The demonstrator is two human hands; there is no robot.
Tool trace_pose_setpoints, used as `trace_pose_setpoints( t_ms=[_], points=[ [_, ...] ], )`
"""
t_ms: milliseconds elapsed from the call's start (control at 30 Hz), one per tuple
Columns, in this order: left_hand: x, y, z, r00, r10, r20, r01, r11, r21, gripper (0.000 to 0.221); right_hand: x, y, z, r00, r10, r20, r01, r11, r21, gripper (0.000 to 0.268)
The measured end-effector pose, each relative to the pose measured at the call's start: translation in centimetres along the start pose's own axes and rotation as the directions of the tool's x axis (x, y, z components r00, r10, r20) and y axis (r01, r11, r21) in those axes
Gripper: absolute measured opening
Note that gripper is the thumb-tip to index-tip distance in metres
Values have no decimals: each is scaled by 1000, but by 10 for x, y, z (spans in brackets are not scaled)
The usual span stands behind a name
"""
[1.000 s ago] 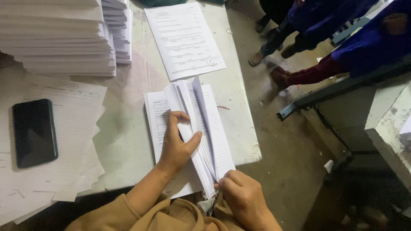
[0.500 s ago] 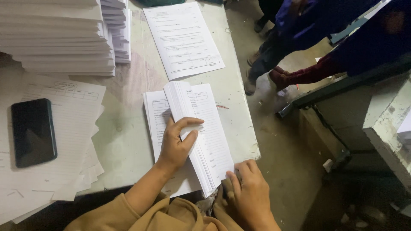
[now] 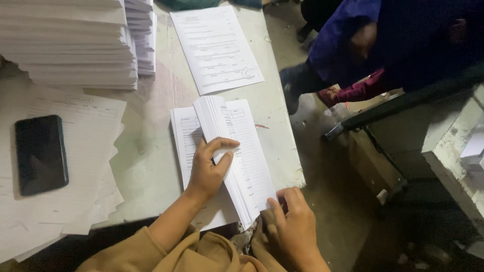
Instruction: Flipping through a stack of papers on a workbench and then lifting a section of the stack
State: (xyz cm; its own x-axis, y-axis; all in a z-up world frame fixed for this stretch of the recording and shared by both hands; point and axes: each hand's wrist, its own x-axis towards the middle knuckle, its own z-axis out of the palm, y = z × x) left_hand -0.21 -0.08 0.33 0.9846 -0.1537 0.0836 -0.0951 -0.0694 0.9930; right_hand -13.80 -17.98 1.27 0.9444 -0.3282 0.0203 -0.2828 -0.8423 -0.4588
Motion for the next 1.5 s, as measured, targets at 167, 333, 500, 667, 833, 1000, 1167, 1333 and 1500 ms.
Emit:
trace_pose_setpoints(
  t_ms=[167, 333, 500, 667, 833, 1000, 1167, 1333, 1500],
  points=[
    [-2, -2, -1, 1000, 11, -4, -11, 1000, 15, 23, 2, -12, -6, 992, 114, 58, -117, 992, 49, 17],
    [-2, -4, -2, 999, 39, 6, -39, 999, 26, 22, 3, -7, 0, 982, 153, 115, -153, 988, -12, 18],
    [-5, 0, -4, 995, -97, 14, 97, 994, -44, 23, 2, -23, -12, 986, 163, 46, -167, 982, 85, 15],
    [-4, 4, -6, 976, -214, 46, 216, 975, -47, 34, 0, -23, -14, 998, 58, -25, -52, 982, 181, 15],
    [1, 15, -8, 966, -247, 71, 249, 968, -34, 43, 4, -17, -8, 995, 69, -76, -31, 906, 421, 15],
    [5, 4, -6, 982, -174, 66, 177, 983, -41, 44, 4, -27, -19, 976, 169, 139, -208, 915, 347, 44],
    [2, 18, -3, 971, -234, 49, 235, 972, 4, 44, 6, -40, -27, 950, -312, 18, 295, 914, 280, 31],
    [3, 23, 0, 971, -237, -14, 237, 970, 55, 49, 9, -18, -13, 955, -296, -1, 295, 951, 94, 36],
    [2, 31, 3, 957, -291, 5, 289, 952, 102, 54, 12, -27, -28, 890, -445, 102, 419, 884, 208, 35]
  ],
)
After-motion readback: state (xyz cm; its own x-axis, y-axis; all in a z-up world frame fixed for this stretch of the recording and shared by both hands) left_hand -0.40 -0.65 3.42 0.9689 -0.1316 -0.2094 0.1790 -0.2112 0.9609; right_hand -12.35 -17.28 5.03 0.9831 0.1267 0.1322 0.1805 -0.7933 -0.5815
